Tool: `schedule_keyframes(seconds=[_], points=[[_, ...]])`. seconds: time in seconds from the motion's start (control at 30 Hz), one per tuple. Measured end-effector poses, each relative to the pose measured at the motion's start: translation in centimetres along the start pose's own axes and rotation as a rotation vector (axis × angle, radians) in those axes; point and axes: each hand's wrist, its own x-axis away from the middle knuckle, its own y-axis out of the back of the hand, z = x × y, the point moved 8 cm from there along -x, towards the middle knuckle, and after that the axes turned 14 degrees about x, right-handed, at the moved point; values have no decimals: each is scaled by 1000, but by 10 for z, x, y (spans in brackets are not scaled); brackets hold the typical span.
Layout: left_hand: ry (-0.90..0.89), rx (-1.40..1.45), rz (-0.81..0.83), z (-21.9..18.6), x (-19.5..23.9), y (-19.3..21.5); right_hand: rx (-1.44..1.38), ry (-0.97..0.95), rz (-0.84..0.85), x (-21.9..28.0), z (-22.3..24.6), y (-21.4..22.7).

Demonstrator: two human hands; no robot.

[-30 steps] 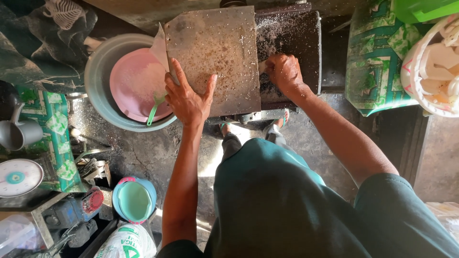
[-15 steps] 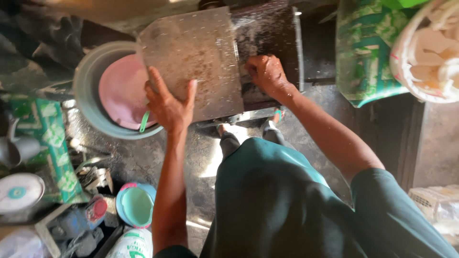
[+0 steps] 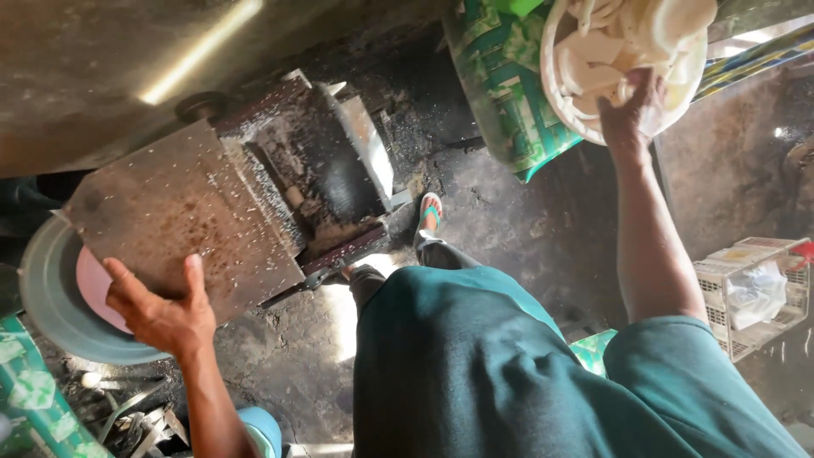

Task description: The person grates multiple pieces of cassava on a manual grater, holding each piece with one hand and pressing it against the grating surface while the other hand stabilizes the grater. Shredded cassava falls into a basin below. Another person briefly appears and adjusts a basin nearby.

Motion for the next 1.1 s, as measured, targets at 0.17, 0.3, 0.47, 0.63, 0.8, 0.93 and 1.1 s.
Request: schedule_keyframes(seconds=[0.17,0.3,0.47,0.63,0.8,0.93,1.1], points=[[6,62,43,-9,2,2,428,-146,442,42,-97,-18],[33,18,49,-11,2,-1,512,105,354,44,-81,-12],[28,36,55,-9,2,-3,238,-41,319,18,-45,27],[61,45,47,-12,1,0,-575,-325,320,-12,-35,28],[117,9,22,-7,0,4,-1237,-831,296,-11,11,22],[149,82,-11,5,2,5,-1477,-685,501,-4,120,38],[155,92,-28,26,6,2,-1309,-410,732,32,298,44]])
